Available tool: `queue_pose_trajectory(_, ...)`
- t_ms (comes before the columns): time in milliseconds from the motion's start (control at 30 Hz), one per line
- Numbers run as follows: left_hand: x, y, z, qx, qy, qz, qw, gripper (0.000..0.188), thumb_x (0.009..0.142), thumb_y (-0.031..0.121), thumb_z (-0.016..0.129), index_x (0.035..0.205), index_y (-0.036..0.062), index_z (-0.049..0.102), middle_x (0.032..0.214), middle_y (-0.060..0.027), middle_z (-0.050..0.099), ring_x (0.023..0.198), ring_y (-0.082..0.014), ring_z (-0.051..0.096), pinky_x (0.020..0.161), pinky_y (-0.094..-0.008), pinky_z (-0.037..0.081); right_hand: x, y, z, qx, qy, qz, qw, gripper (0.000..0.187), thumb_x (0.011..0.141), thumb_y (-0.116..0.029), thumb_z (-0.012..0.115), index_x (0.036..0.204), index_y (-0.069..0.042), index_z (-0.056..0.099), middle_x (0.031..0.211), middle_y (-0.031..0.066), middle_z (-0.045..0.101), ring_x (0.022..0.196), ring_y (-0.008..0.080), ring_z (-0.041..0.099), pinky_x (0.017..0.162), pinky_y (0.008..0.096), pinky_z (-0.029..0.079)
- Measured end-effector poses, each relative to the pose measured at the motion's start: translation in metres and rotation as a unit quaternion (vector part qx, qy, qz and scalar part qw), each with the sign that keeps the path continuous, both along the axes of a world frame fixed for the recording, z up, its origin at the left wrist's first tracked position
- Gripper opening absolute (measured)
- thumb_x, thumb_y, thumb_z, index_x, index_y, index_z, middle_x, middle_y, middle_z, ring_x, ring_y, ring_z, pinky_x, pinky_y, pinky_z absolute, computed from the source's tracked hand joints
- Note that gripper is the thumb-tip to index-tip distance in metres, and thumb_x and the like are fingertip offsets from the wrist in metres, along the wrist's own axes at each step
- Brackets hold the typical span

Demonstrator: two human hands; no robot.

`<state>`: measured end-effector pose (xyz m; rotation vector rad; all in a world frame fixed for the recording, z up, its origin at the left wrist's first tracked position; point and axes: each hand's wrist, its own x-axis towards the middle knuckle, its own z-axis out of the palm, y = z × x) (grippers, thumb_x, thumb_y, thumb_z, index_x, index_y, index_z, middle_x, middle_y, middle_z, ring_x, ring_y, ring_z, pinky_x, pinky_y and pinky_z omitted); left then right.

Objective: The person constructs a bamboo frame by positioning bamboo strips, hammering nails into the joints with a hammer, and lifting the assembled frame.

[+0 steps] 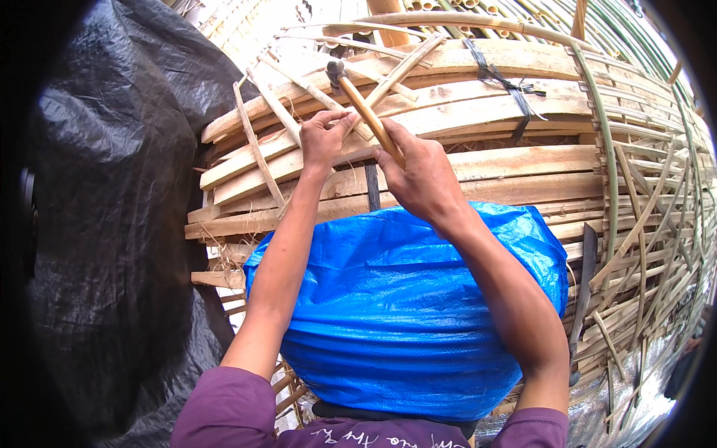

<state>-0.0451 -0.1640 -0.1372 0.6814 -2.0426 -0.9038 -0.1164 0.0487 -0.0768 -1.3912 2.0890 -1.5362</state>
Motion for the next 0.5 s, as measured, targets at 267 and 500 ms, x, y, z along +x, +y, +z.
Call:
queue_pose_trajectory(267, -0.001, 0.002, -0.001, 0.036, -0.008, 0.018, 0.999, 0.017, 0.079, 0.016, 0.079, 0.089, 0.0025, 0.077, 0.086, -0.0139, 0.072, 0.079, -0.0219, 0.069, 0.071, -0.0330, 0.052, 0.002, 0.002, -0.001, 0.062, 0.047, 0.000, 0.997, 0.039, 0.091, -0.018, 0.061, 0.125, -0.003, 0.055, 0.079, 0.0273, 0.065, 0.076, 0.0455, 0.064, 0.067, 0.0533, 0.049)
queue_pose_trajectory(500, -0.002, -0.007, -0.012, -0.003, 0.035, -0.020, 0.999, 0.016, 0.083, 0.011, 0.078, 0.094, -0.0009, 0.075, 0.079, -0.0054, 0.072, 0.064, -0.0076, 0.062, 0.056, -0.0223, 0.048, 0.005, 0.000, -0.006, 0.050, 0.072, -0.013, 0.996, 0.038, 0.090, -0.017, 0.061, 0.126, -0.004, 0.053, 0.078, 0.0263, 0.065, 0.076, 0.0454, 0.064, 0.066, 0.0537, 0.049)
